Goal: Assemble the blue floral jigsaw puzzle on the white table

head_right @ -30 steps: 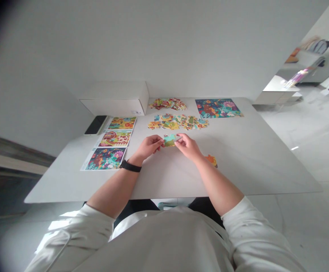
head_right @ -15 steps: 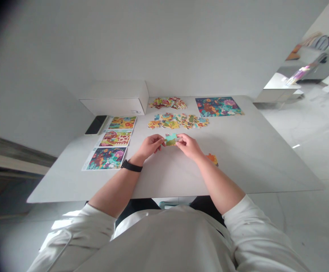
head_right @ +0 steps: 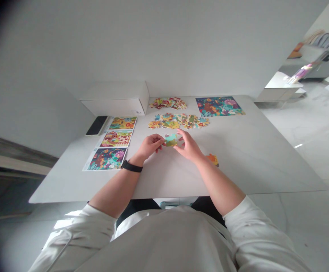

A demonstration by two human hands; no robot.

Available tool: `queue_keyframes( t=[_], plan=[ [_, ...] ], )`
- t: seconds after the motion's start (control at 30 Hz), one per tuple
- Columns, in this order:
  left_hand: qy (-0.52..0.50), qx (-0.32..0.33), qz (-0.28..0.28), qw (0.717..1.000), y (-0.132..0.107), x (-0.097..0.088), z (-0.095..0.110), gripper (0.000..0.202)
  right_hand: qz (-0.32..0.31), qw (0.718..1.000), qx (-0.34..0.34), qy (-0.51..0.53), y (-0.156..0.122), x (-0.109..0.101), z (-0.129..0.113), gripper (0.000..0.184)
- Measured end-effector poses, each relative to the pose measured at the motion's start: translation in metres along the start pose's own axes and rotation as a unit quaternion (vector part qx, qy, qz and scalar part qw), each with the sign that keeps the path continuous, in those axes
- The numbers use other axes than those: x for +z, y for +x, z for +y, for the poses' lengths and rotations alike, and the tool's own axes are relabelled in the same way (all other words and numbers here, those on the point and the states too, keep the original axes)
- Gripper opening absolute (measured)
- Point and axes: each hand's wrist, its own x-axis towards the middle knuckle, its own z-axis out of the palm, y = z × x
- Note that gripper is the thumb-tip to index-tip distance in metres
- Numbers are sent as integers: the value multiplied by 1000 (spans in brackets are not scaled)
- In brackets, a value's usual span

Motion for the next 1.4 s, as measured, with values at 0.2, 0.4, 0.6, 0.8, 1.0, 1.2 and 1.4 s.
queue_keyframes(
  t=[0.2,0.4,0.6,0.8,1.0,1.2,1.4],
  plan=[
    [-6,-6,-17,1000,-1,3,1,31,-35,987,-106,-112,0,-10,-13,75],
    [94,25,-16,995,-1,-7,2,21,-40,988,-101,-111,0,-9,-13,59],
    [334,146,34,930,3,-45,-6,14,-117,987,-88,-70,-3,-9,-14,36],
    [394,146,-36,907,5,-59,-18,35,-207,970,-104,-78,-4,-8,-24,29],
    [412,136,-18,901,6,-55,-20,28,-244,958,-123,-93,-11,-6,-34,28],
    [412,129,10,902,4,-54,-17,33,-263,949,-126,-115,-20,-5,-37,33],
    [447,125,13,886,3,-54,-20,41,-298,937,-90,-156,-26,-14,-48,34]
  ],
)
